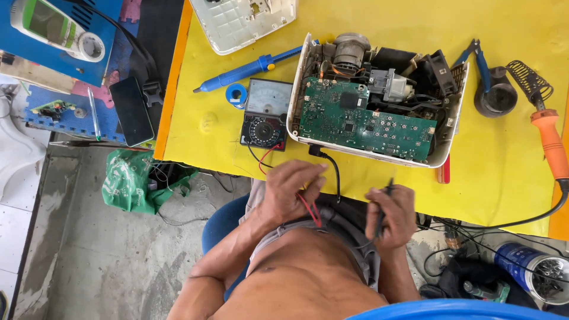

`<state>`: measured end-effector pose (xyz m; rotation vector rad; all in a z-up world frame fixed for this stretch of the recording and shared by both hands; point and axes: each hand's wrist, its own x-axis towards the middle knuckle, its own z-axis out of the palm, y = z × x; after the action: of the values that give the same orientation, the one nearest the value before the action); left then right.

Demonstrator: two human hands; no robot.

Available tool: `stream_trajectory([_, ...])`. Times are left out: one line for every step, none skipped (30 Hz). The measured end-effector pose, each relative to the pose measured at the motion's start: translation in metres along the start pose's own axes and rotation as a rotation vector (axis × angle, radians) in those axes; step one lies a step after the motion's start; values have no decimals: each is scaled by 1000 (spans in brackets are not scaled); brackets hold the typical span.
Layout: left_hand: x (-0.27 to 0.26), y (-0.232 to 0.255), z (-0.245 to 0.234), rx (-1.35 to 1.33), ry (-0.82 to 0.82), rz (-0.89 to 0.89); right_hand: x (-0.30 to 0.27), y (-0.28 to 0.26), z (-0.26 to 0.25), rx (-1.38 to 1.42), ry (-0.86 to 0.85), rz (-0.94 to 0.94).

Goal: The person uses multimeter probes to test points on a green circuit board inside a disassembled white appliance. They then use a soldering iron to apply heat to specific components on the board while holding it steady with their other hand.

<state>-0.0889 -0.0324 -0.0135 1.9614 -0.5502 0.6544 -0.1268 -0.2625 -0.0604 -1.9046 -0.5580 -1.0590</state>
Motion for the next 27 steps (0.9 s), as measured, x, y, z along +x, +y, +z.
stream_trajectory([4, 12, -3, 2, 0, -5, 14, -14, 7, 2, -3, 3])
stream_trajectory([9, 23, -7, -86, -112, 49, 28, -28, 15, 154, -90, 2])
stream_trajectory([14, 34, -10, -173, -224, 103, 42, -43, 22, 307, -177, 2])
stream_trajectory([9, 32, -9, -173, -221, 100, 45, -48, 26, 308, -181, 2])
stream_trajectory([4, 30, -8, -195, -260, 101, 48, -53, 30, 298, -217, -12])
stream_trajectory([-1, 27, -7, -215, -298, 102, 51, -58, 34, 290, -253, -28])
stream_trajectory([-8, 22, -5, -214, -293, 99, 53, -59, 32, 293, -257, -29])
stream_trajectory([-13, 16, -3, -140, -277, 120, 56, -59, 31, 311, -307, -9])
stream_trajectory([-18, 10, 0, -65, -261, 140, 60, -59, 30, 328, -357, 12])
stream_trajectory([-22, 3, 3, -63, -258, 143, 54, -53, 22, 329, -356, 7])
stream_trajectory([-26, -4, 7, -28, -204, 118, 48, -45, 15, 335, -382, 93])
stream_trajectory([-29, -11, 10, 5, -153, 94, 42, -39, 7, 339, -405, 181])
stream_trajectory([-18, -11, 3, 5, -153, 97, 37, -25, -4, 338, -403, 179])
stream_trajectory([-9, -11, -3, -7, -151, 24, 31, -13, -16, 181, -175, 290])
stream_trajectory([1, -10, -10, -19, -147, -49, 25, 0, -28, 21, 53, 399])
stream_trajectory([12, -17, -11, -23, -144, -49, 45, 4, -36, 18, 51, 397])
stream_trajectory([23, -23, -12, -30, -85, -68, 65, 8, -43, 86, 343, 731])
stream_trajectory([35, -30, -13, -34, -26, -87, 85, 13, -49, 156, 650, 1055])
stream_trajectory([49, -33, -14, -34, -22, -86, 95, 18, -54, 157, 648, 1052])
stream_trajectory([63, -37, -16, -39, 3, -103, 105, 22, -59, 204, 730, 1143])
stream_trajectory([77, -40, -17, -44, 27, -120, 114, 27, -64, 251, 815, 1232])
stream_trajectory([87, -46, -15, -47, 27, -118, 111, 43, -69, 249, 818, 1230])
stream_trajectory([99, -52, -13, 19, 23, -110, 109, 60, -75, 275, 839, 1202])
stream_trajectory([109, -57, -10, 83, 17, -104, 105, 77, -81, 297, 861, 1177])
stream_trajectory([118, -63, -5, 79, 14, -104, 106, 89, -83, 293, 864, 1177])
stream_trajectory([126, -69, -2, 120, 6, -104, 106, 100, -84, 281, 905, 1122])
stream_trajectory([134, -74, 2, 162, -3, -103, 106, 112, -85, 269, 946, 1067])
